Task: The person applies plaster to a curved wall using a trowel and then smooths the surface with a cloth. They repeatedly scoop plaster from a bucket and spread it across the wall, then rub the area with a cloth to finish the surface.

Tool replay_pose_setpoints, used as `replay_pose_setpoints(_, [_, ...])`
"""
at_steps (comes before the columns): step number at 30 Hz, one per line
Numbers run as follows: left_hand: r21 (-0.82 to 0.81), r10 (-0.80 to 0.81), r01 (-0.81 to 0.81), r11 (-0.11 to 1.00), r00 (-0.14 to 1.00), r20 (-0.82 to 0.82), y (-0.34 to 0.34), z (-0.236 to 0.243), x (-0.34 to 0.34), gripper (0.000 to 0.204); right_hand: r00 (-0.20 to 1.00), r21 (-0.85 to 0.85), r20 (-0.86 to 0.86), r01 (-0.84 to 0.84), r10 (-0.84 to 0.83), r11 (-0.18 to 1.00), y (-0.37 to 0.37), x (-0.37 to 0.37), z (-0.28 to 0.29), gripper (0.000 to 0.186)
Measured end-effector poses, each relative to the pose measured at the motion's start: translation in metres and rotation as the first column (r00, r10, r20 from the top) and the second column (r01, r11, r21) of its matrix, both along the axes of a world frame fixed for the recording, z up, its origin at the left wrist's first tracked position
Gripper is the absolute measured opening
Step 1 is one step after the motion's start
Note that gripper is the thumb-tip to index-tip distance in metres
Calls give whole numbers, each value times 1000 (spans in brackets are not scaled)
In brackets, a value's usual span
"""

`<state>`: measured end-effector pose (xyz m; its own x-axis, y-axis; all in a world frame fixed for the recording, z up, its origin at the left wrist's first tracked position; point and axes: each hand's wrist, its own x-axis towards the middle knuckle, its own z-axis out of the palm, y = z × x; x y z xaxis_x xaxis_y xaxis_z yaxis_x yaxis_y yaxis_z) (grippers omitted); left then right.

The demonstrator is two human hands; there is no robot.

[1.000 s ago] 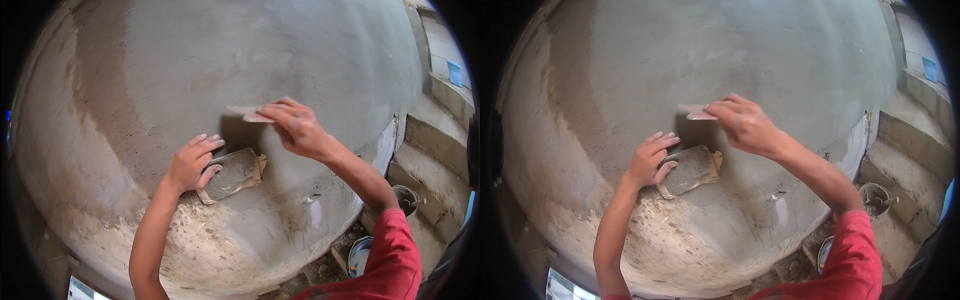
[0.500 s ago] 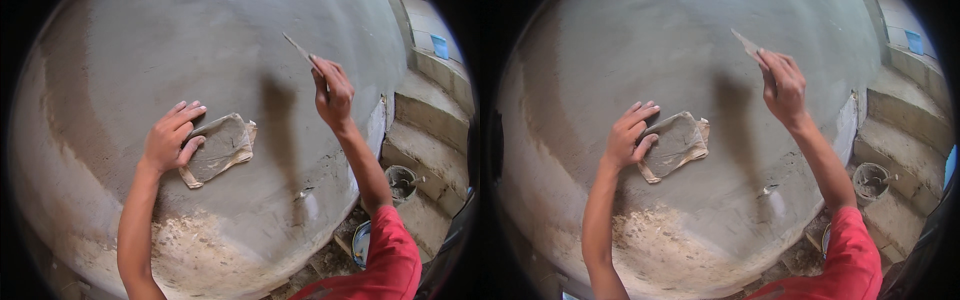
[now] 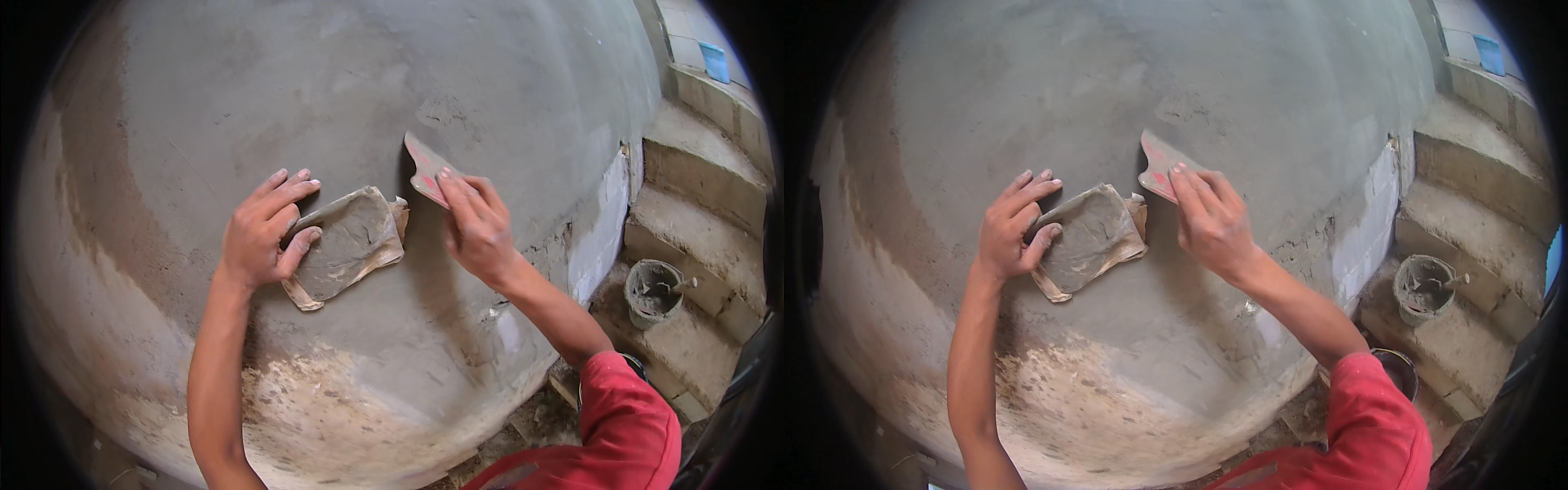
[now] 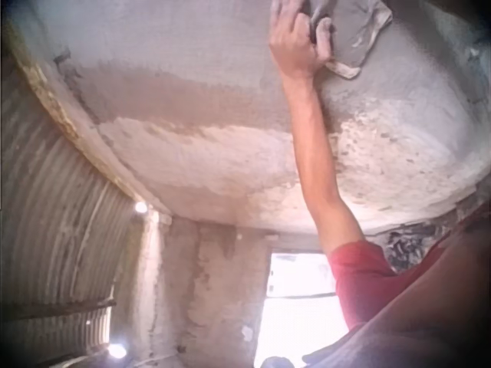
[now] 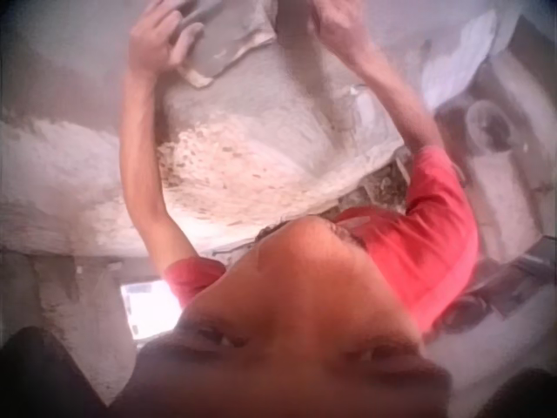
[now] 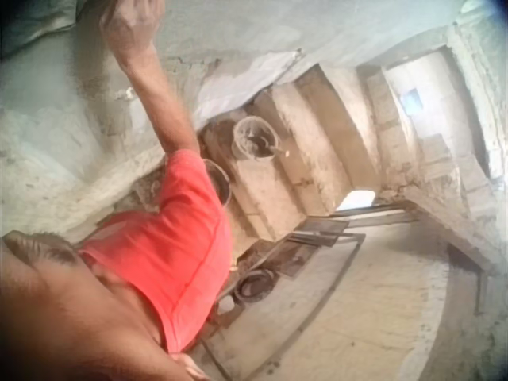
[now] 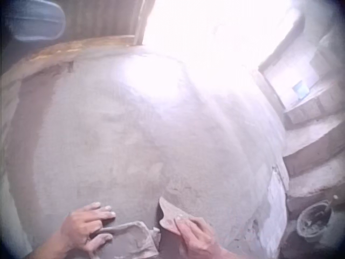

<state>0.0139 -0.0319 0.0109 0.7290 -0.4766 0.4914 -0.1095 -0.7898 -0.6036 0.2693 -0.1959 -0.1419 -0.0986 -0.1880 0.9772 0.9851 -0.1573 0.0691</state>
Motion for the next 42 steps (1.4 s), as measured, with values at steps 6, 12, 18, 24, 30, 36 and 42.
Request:
replay_pose_setpoints(6, [28,4,-5,1000,1000,20,-2,0,0,29,970,91,-241,32,-9,995,-2,3,24,47])
replay_pose_setpoints(12, [-6,21,-21,1000,1000,0,0,1,-2,23,991,36,-22,-128,129,991,12,-16,-7,57])
replay_pose_setpoints(18, [-56,26,-28,998,998,-51,7,-4,-6,19,904,-211,-130,-426,407,880,-31,-36,-93,52])
replay_pose_setpoints(24, [-76,171,-177,981,982,-74,5,-70,-48,28,293,126,-916,-440,274,889,-141,-46,-366,31])
replay_pose_setpoints(30, [-397,168,-213,893,975,-146,-11,-222,-85,25,-552,-414,-779,98,-296,905,-322,-33,-526,32])
replay_pose_setpoints(36, [-406,87,-232,884,934,-346,-55,-304,-44,22,96,-411,-896,190,-434,891,-373,84,-457,34])
replay_pose_setpoints(42, [-488,-41,-129,863,945,-324,-97,-310,-4,16,227,-691,-558,405,-798,599,-359,210,-405,49])
